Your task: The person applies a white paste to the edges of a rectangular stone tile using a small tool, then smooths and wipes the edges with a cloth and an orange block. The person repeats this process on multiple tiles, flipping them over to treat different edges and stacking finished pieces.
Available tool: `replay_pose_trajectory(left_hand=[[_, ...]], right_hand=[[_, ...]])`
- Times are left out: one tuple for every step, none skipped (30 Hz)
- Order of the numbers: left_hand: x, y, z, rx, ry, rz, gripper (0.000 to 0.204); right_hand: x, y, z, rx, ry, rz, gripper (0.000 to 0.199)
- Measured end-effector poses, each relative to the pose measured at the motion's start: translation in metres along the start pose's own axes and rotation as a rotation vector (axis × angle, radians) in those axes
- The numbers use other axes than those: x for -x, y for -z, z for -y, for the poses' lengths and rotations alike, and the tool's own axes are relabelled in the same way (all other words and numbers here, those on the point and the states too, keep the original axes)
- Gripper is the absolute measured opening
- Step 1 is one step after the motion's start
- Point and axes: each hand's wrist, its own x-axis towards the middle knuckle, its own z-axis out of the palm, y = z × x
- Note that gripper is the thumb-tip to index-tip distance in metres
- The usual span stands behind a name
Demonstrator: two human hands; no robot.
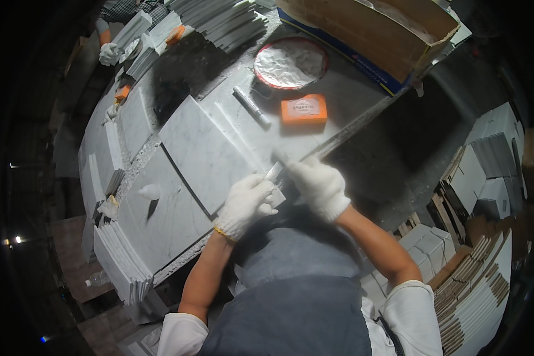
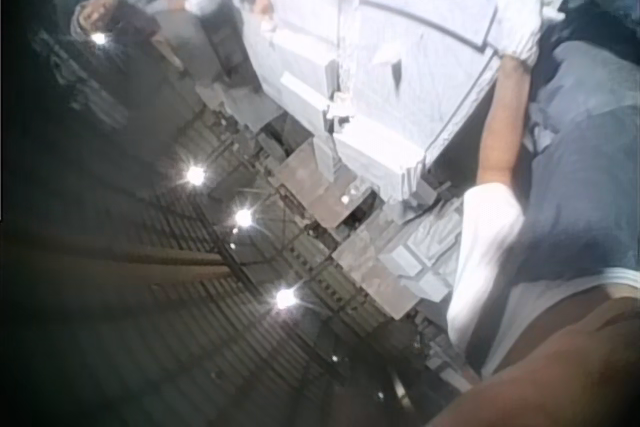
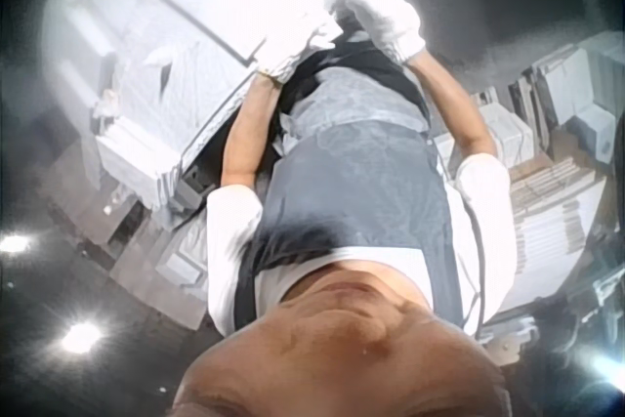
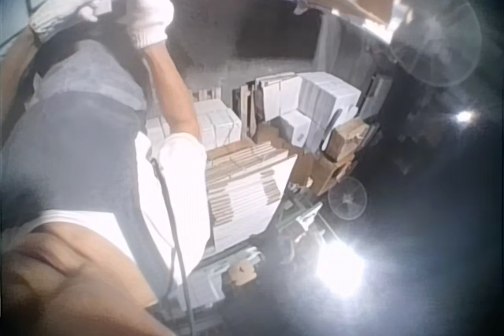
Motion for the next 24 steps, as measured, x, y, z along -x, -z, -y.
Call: replay_pose_trajectory(left_hand=[[0.000,-0.001,0.000,0.000,-0.005,0.001,0.019],[0.000,0.000,0.001,0.008,0.002,0.000,0.019],[-0.001,0.000,0.001,0.010,0.006,0.001,0.019],[0.000,0.001,0.002,0.002,0.014,-0.008,0.020],[-0.001,0.002,0.002,-0.005,-0.010,0.005,0.021],[-0.001,0.003,0.003,-0.020,-0.026,0.010,0.022],[-0.001,0.004,0.004,-0.046,-0.034,0.020,0.023],[0.000,0.005,0.005,-0.100,-0.068,0.003,0.023],[0.001,0.007,0.008,-0.165,-0.092,-0.009,0.025],[0.002,0.007,0.010,-0.234,-0.140,-0.035,0.029],[0.003,0.007,0.014,-0.536,-0.383,-0.184,0.027],[0.007,0.006,0.019,-0.838,-0.643,-0.355,0.026],[0.010,0.006,0.024,-1.119,-0.884,-0.497,0.024],[0.011,0.006,0.028,-1.478,-0.924,-0.685,0.022],[0.011,0.006,0.031,-1.545,-0.931,-0.674,0.021],[0.010,0.006,0.034,-1.612,-0.938,-0.659,0.020],[0.009,0.006,0.036,-1.679,-0.949,-0.642,0.020],[0.008,0.006,0.039,-1.692,-0.992,-0.665,0.019],[0.007,0.007,0.041,-1.706,-1.034,-0.690,0.018],[0.006,0.008,0.042,-1.731,-1.056,-0.704,0.018],[0.006,0.009,0.044,-1.715,-1.088,-0.712,0.016],[0.005,0.010,0.045,-1.712,-1.097,-0.705,0.015],[0.005,0.012,0.046,-1.707,-1.116,-0.699,0.014],[0.005,0.013,0.046,-1.676,-1.117,-0.693,0.017]], right_hand=[[0.000,-0.001,0.000,-0.020,-0.002,0.016,0.027],[0.000,-0.001,0.000,0.007,0.069,0.045,0.027],[0.000,-0.002,-0.001,-0.131,-0.119,0.122,0.025],[-0.001,-0.002,-0.003,-0.044,-0.042,0.039,0.024],[-0.001,-0.001,-0.005,0.038,0.003,0.021,0.023],[-0.004,-0.001,-0.008,0.170,-0.072,-0.022,0.020],[-0.004,0.000,-0.011,0.071,-0.056,-0.076,0.017],[-0.005,0.000,-0.013,0.141,-0.031,-0.036,0.017],[-0.004,0.001,-0.015,0.189,-0.053,0.037,0.018],[-0.003,0.001,-0.015,0.119,-0.054,-0.065,0.019],[-0.001,0.001,-0.015,0.029,-0.059,-0.124,0.020],[0.002,0.001,-0.013,-0.074,-0.076,-0.193,0.021],[0.005,0.002,-0.010,-0.148,-0.119,-0.249,0.025],[0.008,0.002,-0.006,-0.197,-0.078,-0.243,0.026],[0.011,0.002,-0.002,-0.272,-0.121,-0.227,0.027],[0.012,0.003,0.000,-0.217,0.014,-0.158,0.028],[0.013,0.004,0.003,-0.205,0.096,-0.073,0.028],[0.011,0.006,0.003,-0.155,-0.043,0.056,0.026],[0.010,0.008,0.003,-0.063,-0.059,0.075,0.024],[0.007,0.010,0.001,0.010,-0.016,0.057,0.023],[0.006,0.011,-0.001,0.087,-0.011,0.035,0.022],[0.004,0.011,-0.002,0.027,-0.016,-0.063,0.021],[0.005,0.012,-0.003,0.031,0.066,-0.039,0.021],[0.006,0.011,-0.003,0.029,0.093,-0.031,0.022]])
